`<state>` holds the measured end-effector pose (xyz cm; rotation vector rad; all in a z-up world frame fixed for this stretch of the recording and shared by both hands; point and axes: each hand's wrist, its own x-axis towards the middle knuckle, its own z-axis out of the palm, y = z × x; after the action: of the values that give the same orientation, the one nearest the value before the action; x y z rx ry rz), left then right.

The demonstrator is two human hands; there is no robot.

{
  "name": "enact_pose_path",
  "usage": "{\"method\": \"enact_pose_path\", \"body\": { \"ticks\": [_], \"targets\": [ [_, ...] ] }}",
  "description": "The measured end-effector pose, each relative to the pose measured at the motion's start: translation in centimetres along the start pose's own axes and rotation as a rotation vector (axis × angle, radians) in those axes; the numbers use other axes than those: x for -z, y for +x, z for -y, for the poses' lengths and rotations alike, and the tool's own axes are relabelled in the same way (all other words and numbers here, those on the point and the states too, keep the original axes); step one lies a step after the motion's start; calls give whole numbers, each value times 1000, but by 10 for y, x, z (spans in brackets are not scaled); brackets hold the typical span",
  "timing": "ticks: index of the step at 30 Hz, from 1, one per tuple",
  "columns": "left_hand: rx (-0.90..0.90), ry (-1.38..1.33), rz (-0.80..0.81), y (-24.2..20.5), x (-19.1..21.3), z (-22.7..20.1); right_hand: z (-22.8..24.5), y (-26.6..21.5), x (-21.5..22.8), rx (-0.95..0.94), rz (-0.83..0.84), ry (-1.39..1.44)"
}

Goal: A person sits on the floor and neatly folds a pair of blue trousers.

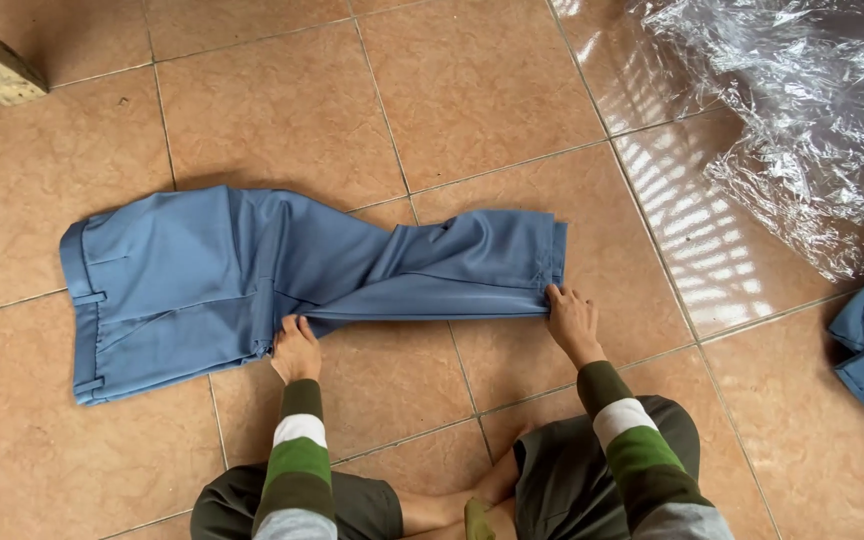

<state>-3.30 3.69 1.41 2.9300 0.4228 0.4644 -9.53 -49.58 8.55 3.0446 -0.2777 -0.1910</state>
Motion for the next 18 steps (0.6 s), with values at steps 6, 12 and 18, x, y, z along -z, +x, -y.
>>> {"method": "enact_pose_path", "body": {
  "ticks": [6, 12, 18],
  "targets": [
    [-158, -50, 621, -5, 31, 16, -12, -4, 110, -355, 654, 1048],
    [-135, -365, 724, 58, 72, -89, -1, 24, -22, -398, 140, 587],
    [-72, -200, 837, 41, 49, -166, -2, 29, -53, -498, 180, 719]
  ]
}}
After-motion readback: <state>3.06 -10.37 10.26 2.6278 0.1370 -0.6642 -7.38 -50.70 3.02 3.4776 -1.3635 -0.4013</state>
